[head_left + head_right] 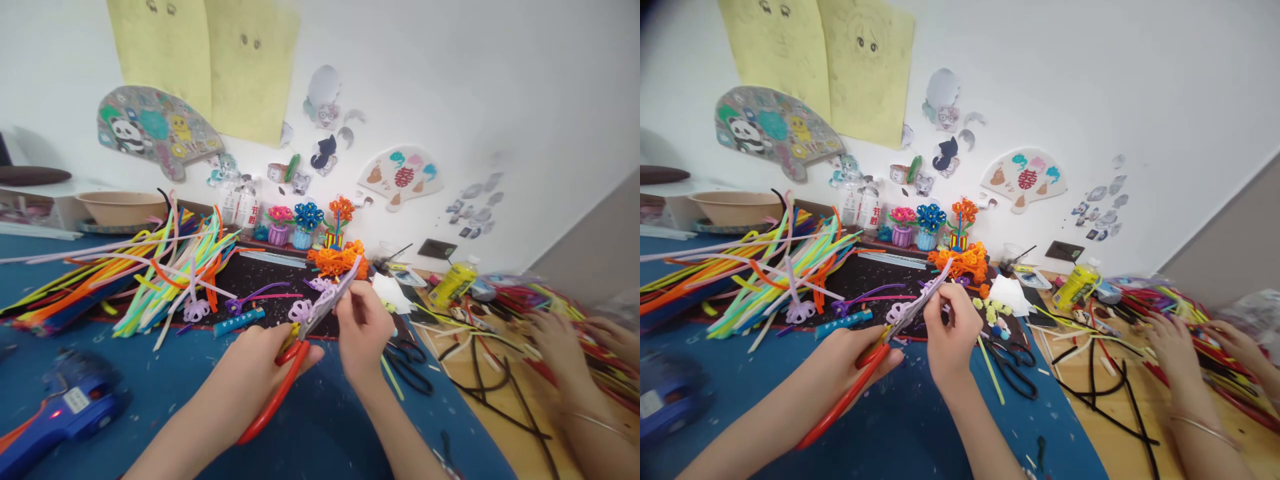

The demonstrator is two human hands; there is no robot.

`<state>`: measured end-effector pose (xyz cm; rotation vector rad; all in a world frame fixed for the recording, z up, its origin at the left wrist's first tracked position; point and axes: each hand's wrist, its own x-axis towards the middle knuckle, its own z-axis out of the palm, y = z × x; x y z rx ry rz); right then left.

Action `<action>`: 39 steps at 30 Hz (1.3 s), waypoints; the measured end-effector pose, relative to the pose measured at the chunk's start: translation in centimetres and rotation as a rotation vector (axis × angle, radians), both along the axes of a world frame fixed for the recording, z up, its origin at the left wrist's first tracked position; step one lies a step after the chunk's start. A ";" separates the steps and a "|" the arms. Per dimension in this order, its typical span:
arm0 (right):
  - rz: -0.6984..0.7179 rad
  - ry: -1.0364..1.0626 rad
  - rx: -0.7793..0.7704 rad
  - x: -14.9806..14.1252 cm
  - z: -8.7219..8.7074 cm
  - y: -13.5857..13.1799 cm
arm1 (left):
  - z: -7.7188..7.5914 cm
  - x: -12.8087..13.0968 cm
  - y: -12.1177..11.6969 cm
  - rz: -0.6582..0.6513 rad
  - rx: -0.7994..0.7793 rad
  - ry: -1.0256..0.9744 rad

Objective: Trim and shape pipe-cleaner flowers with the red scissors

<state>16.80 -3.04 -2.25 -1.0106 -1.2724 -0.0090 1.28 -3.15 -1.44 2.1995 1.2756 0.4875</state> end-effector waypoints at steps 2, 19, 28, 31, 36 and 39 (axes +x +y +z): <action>0.015 0.001 -0.004 0.1 0.0 0.0 | 0.3 -0.1 0.0 0.012 0.008 0.036; 0.069 -0.036 0.003 -0.2 0.4 -0.4 | 0.2 0.0 -0.1 -0.002 0.001 0.041; 0.074 -0.041 -0.002 0.0 0.6 -0.3 | 0.4 -0.3 0.1 0.029 0.027 0.081; 0.078 -0.075 0.006 0.0 0.7 -0.4 | 1.0 -0.4 0.0 0.019 0.056 0.094; 0.085 -0.093 0.002 0.1 0.6 -0.5 | 1.3 -0.3 -0.1 0.047 0.057 0.106; 0.103 -0.098 0.003 0.3 0.6 -0.4 | 1.0 -0.5 0.1 0.066 0.057 0.088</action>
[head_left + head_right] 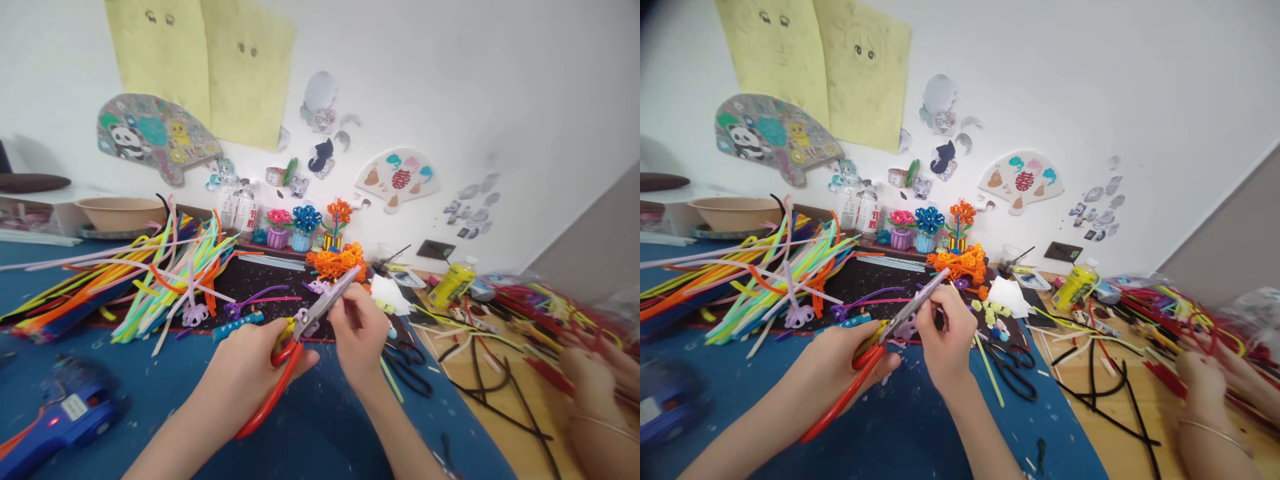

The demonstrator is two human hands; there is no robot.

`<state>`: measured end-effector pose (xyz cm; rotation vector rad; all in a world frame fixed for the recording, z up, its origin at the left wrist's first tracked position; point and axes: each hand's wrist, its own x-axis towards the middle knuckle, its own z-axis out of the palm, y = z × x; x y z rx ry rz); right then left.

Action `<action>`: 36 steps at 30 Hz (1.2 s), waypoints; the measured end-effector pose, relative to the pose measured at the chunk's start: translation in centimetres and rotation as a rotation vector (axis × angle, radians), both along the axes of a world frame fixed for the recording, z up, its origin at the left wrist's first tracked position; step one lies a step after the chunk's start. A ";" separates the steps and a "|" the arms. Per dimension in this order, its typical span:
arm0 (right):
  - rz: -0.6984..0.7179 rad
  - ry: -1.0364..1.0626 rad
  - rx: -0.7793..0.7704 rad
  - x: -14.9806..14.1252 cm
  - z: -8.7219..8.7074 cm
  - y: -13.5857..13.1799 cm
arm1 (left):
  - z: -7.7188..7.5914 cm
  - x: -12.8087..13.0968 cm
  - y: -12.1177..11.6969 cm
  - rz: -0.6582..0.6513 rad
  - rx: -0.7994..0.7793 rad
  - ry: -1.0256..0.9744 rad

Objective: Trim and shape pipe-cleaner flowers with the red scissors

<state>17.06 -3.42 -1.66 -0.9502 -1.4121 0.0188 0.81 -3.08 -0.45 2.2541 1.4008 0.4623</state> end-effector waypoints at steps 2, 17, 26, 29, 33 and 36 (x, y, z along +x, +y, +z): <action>0.018 -0.001 -0.001 0.1 0.1 0.0 | 0.0 -0.2 0.1 0.010 0.018 -0.009; 0.098 0.051 -0.106 0.5 0.4 0.1 | 0.4 -0.3 0.2 -0.017 -0.002 -0.061; 0.085 0.034 -0.113 0.4 0.7 0.0 | 0.5 -0.8 0.4 -0.041 -0.083 -0.103; 0.086 0.039 -0.102 0.4 0.8 0.0 | 0.4 -0.8 0.5 -0.032 -0.076 -0.100; 0.098 0.044 -0.097 0.5 0.7 0.1 | 0.4 -0.7 0.5 -0.034 -0.086 -0.098; 0.108 0.045 -0.099 0.6 0.6 0.1 | 0.4 -0.8 0.6 -0.030 -0.080 -0.084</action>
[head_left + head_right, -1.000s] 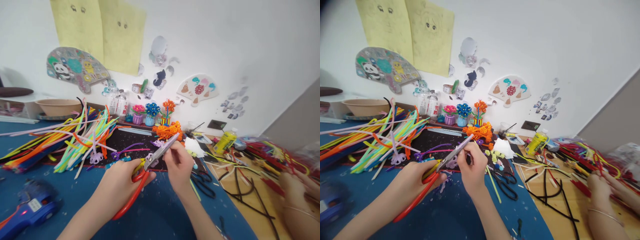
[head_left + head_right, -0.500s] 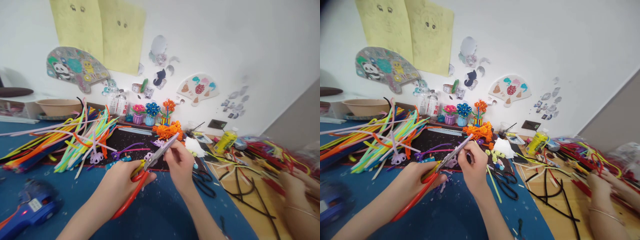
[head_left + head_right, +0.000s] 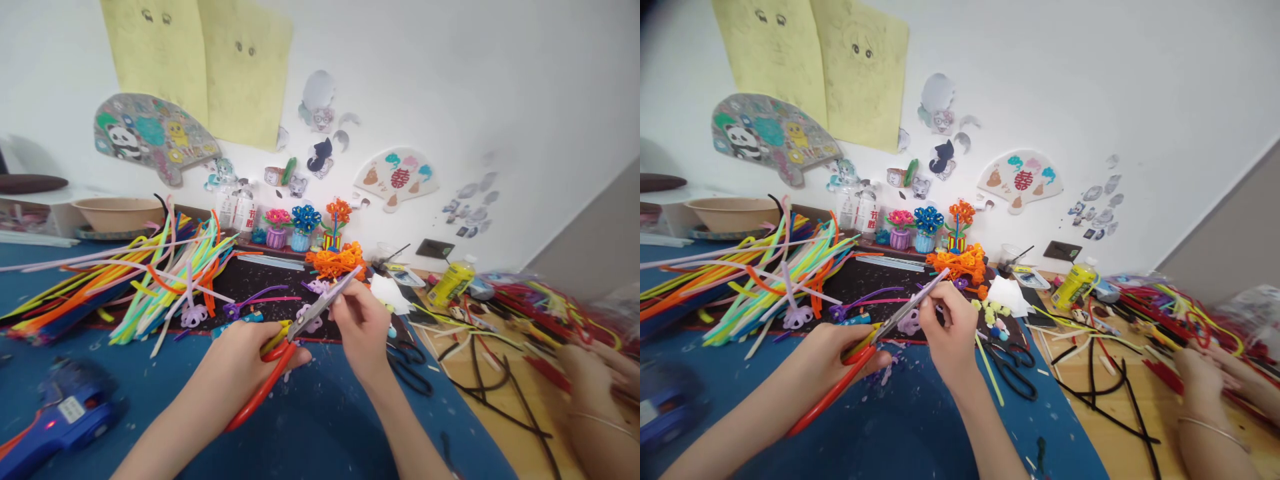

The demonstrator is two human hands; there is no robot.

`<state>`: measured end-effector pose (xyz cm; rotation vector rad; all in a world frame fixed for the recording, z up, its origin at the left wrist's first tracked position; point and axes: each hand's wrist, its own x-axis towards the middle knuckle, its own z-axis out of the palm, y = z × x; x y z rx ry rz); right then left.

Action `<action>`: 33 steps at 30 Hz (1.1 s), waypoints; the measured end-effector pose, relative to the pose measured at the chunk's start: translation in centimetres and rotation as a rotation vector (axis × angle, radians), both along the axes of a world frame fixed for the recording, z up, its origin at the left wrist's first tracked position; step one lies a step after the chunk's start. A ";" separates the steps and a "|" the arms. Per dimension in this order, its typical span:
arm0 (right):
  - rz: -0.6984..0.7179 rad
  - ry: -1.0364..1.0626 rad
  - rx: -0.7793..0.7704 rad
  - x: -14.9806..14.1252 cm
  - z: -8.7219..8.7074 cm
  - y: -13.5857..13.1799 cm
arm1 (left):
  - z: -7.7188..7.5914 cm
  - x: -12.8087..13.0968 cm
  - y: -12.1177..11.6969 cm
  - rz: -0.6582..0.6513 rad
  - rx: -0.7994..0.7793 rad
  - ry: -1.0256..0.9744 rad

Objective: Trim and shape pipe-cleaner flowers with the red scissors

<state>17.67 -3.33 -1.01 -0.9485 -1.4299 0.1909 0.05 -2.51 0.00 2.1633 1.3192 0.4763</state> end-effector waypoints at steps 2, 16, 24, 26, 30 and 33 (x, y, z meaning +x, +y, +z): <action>0.018 0.008 -0.003 0.1 0.0 0.0 | 0.0 -0.1 0.1 -0.003 0.008 0.002; -0.021 0.162 0.020 0.5 0.0 0.1 | 0.0 -0.2 0.3 0.002 0.068 0.029; -0.073 0.154 -0.013 -0.3 -0.2 0.1 | -0.3 0.7 -0.4 -0.024 0.102 0.043; -0.050 0.147 -0.021 -0.5 -0.3 0.1 | -0.3 0.7 -0.5 -0.007 0.095 0.047; -0.036 0.145 -0.025 -0.5 -0.4 0.1 | -0.5 0.8 -0.3 0.016 0.062 0.058; -0.029 0.130 -0.028 -0.4 -0.3 0.1 | -0.7 0.8 -0.1 0.002 0.052 0.041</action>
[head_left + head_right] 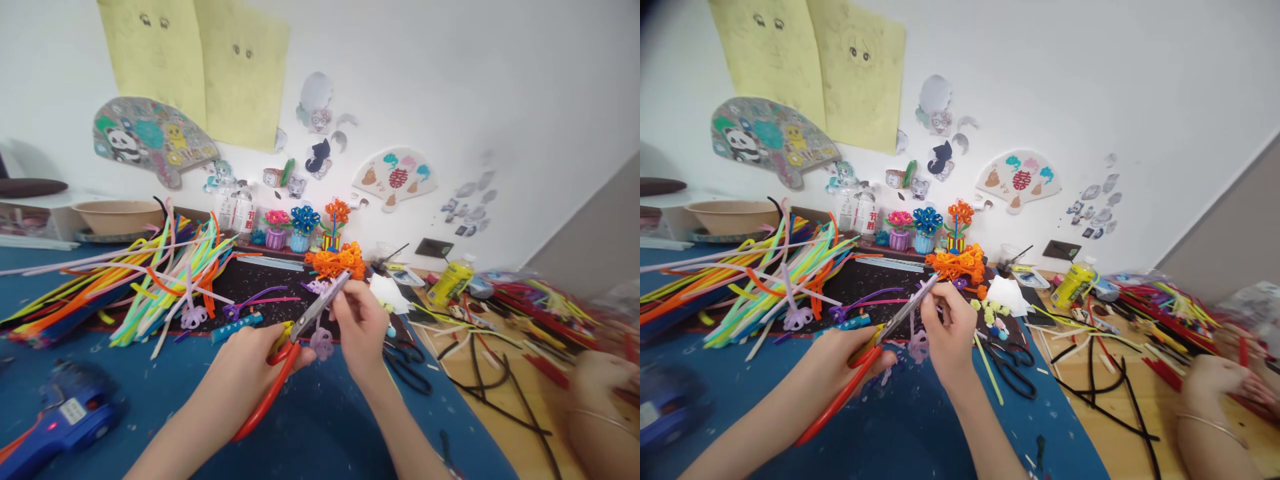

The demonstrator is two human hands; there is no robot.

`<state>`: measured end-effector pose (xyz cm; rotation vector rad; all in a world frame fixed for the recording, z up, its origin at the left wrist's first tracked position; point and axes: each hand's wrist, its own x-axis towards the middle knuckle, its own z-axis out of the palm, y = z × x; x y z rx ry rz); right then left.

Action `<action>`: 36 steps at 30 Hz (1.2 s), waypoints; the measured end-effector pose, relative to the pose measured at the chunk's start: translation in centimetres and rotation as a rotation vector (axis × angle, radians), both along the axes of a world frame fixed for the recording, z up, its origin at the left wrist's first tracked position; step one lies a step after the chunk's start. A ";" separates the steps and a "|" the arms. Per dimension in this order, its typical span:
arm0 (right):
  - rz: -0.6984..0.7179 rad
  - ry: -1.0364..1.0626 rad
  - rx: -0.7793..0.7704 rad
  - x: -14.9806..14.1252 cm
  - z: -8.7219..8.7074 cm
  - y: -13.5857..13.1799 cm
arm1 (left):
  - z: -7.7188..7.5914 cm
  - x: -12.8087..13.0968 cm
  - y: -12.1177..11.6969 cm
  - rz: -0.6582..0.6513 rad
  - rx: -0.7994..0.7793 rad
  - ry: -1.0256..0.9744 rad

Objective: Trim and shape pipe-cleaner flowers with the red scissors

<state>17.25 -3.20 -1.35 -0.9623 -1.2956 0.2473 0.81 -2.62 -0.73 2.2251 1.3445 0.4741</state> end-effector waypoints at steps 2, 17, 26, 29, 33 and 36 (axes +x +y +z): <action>0.003 -0.012 0.004 0.0 0.0 0.0 | -0.1 -0.1 0.1 -0.011 0.000 -0.011; 0.056 0.006 -0.013 0.0 -0.1 0.0 | -0.3 -0.3 0.3 -0.007 -0.018 -0.022; 0.077 0.283 0.007 1.2 0.0 1.4 | 0.6 -2.1 0.6 0.221 0.546 0.284; 0.088 0.493 0.035 2.1 0.3 2.1 | 1.7 -3.8 0.6 0.199 0.850 0.404; 0.155 0.767 0.005 3.3 0.8 2.5 | 3.4 -5.4 0.5 0.215 1.008 0.621; 0.212 0.823 -0.022 3.6 1.0 2.7 | 3.8 -5.7 0.9 0.250 1.017 0.685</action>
